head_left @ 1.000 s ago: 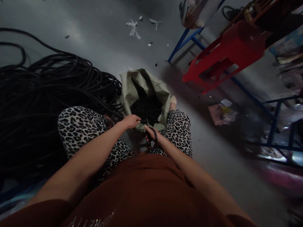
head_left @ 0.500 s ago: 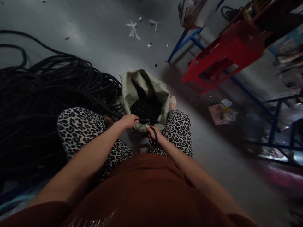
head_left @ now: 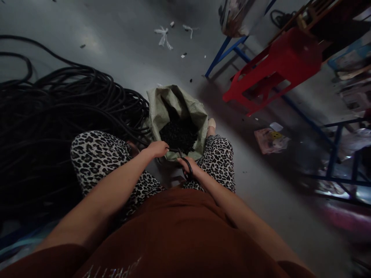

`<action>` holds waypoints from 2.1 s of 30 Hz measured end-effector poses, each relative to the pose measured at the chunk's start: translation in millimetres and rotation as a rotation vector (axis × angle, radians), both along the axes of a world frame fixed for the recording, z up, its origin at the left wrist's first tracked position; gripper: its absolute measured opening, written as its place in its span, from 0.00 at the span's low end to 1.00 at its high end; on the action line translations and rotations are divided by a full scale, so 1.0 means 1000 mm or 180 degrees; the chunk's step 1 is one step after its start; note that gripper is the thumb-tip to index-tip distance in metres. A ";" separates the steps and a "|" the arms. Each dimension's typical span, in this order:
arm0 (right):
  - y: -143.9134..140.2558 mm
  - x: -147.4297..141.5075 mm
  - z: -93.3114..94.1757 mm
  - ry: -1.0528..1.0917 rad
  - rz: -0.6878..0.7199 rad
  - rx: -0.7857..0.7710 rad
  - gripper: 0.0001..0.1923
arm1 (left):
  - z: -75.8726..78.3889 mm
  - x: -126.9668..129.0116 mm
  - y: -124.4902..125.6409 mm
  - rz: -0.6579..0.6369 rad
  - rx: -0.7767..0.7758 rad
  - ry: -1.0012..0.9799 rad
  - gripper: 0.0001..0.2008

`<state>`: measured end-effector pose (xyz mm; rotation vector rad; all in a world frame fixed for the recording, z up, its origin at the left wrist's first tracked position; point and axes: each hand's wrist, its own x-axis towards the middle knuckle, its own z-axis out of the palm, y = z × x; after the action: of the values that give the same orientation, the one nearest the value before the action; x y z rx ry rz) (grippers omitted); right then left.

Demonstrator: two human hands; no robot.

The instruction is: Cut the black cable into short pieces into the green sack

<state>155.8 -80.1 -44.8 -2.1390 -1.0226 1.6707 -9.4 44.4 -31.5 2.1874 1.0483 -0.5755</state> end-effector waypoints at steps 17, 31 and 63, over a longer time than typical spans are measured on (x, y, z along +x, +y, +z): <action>0.000 0.000 0.012 0.0348 -0.0697 -0.0223 0.19 | -0.002 -0.001 0.001 0.0188 0.0138 -0.0099 0.17; -0.001 -0.002 0.010 0.0973 -0.0763 -0.0338 0.22 | -0.003 0.001 0.002 0.0315 0.0186 -0.0229 0.17; 0.002 -0.005 0.019 0.0817 -0.0500 -0.0559 0.25 | -0.001 0.003 -0.003 0.0096 -0.0097 -0.0256 0.16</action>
<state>150.7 -77.7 -26.2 -1.9774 -0.6406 1.9541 -6.6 41.0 -32.2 2.1464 1.0218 -0.4826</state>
